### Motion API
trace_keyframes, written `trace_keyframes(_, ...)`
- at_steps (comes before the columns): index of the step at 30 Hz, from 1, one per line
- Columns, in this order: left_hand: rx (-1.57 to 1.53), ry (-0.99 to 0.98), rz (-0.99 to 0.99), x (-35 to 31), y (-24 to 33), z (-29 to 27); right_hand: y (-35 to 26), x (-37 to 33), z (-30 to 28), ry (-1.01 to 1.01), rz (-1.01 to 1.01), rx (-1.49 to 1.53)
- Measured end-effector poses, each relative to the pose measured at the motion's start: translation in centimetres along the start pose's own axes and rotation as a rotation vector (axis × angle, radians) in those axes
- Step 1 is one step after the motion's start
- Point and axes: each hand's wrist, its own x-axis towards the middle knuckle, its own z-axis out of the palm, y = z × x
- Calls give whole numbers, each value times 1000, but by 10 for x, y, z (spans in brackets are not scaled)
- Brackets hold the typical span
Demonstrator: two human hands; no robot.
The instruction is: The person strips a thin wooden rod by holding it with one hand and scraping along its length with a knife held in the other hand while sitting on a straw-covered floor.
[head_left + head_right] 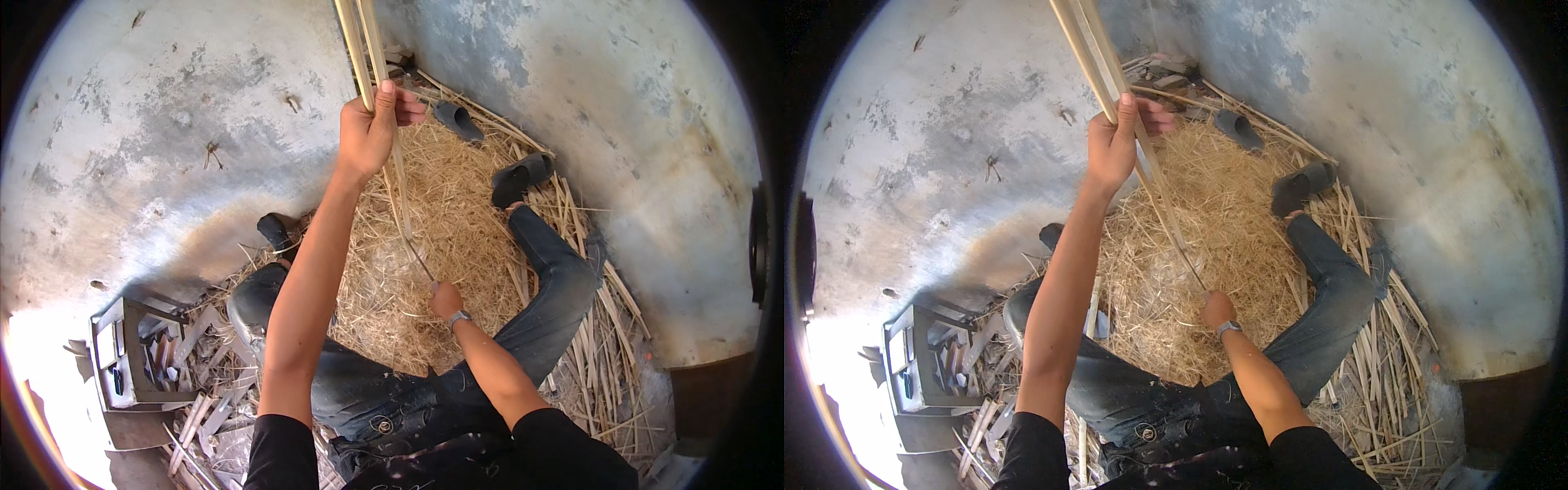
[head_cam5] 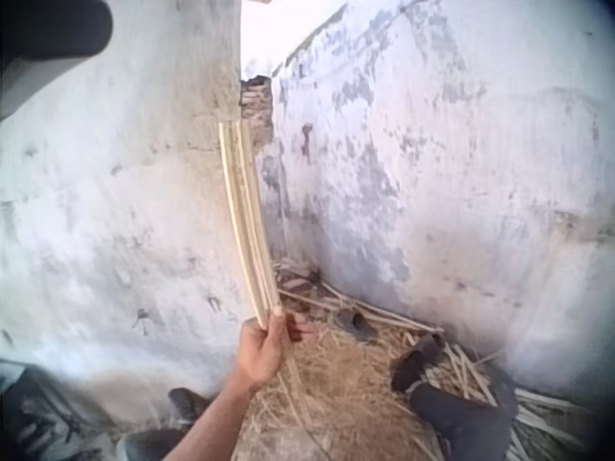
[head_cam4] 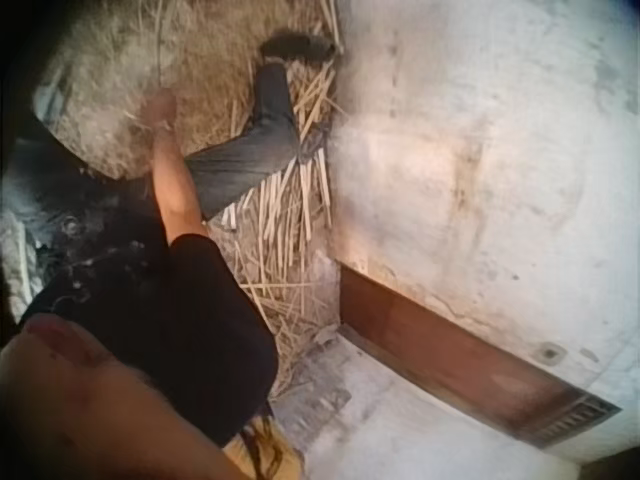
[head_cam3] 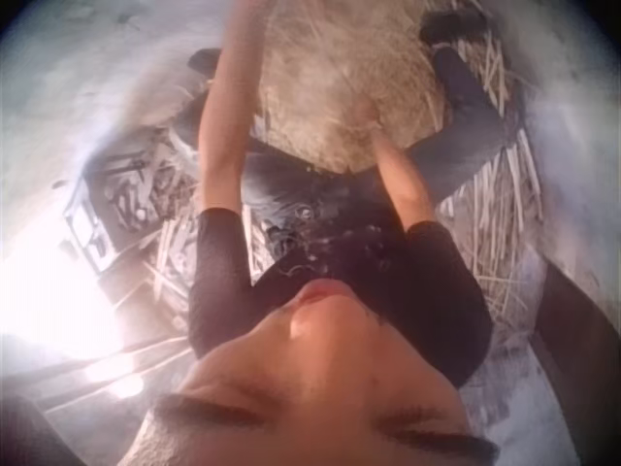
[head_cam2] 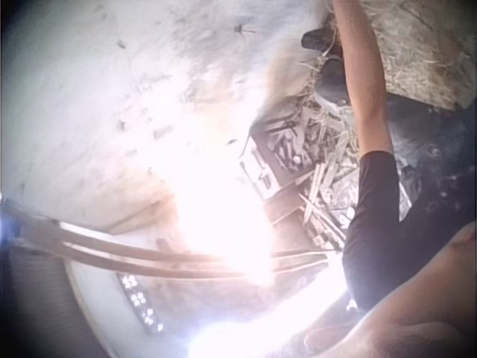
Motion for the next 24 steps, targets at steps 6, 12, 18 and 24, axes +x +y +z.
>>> trace_keyframes(6,-2,83,-47,-5,-12,-15,-20,6,-21,-268,228,69)
trace_keyframes(12,-3,-56,-48,3,-13,-13,-17,19,-31,-405,245,275)
trace_keyframes(18,53,32,-65,-1,-6,-34,18,2,8,-821,666,1202)
trace_keyframes(24,199,353,68,-13,-24,-100,-39,-10,-32,-362,129,257)
